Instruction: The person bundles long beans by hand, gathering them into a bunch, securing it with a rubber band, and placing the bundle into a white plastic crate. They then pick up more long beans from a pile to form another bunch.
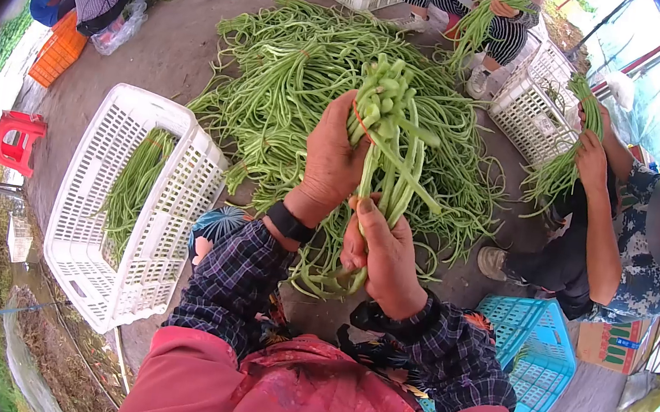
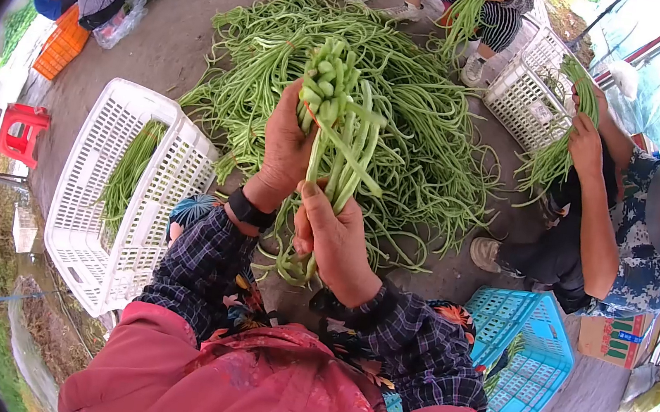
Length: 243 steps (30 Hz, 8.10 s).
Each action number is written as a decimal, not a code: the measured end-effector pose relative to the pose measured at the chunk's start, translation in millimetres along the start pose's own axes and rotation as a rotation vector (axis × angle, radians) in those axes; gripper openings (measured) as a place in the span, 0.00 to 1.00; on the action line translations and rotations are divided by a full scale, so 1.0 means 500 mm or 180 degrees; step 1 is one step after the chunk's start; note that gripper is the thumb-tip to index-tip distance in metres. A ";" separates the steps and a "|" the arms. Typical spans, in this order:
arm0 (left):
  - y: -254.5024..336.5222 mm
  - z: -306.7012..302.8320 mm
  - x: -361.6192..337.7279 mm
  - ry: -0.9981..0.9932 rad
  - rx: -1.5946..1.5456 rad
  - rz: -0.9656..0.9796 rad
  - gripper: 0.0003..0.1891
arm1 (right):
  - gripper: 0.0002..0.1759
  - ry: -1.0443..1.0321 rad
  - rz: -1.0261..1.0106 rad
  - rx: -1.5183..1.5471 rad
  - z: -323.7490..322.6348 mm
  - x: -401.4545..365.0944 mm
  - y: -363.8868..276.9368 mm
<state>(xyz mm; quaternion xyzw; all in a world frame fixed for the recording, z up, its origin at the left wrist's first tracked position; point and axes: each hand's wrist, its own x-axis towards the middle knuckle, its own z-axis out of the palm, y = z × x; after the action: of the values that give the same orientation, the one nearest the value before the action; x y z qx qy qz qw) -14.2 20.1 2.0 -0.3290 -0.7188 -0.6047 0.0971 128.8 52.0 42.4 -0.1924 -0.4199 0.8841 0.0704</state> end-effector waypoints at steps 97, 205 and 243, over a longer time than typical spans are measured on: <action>-0.074 -0.228 0.093 0.0664 -0.3942 -0.2137 0.11 | 0.11 -0.0180 -0.0848 -0.0518 -0.236 0.101 -0.121; -0.009 -0.093 0.036 -0.0598 -0.3379 -0.1798 0.19 | 0.15 -0.0482 -0.1386 -0.1149 -0.033 0.153 -0.010; -0.040 -0.109 0.043 -0.1369 -0.4088 -0.2823 0.17 | 0.09 -0.0511 0.0260 -0.0004 -0.104 0.173 -0.073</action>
<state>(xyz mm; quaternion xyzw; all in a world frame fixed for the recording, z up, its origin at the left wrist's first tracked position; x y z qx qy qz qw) -56.5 -24.1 11.0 -0.1140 -0.2978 -0.8052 -0.5000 69.0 137.2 16.3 -0.1379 -0.4165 0.8986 0.0003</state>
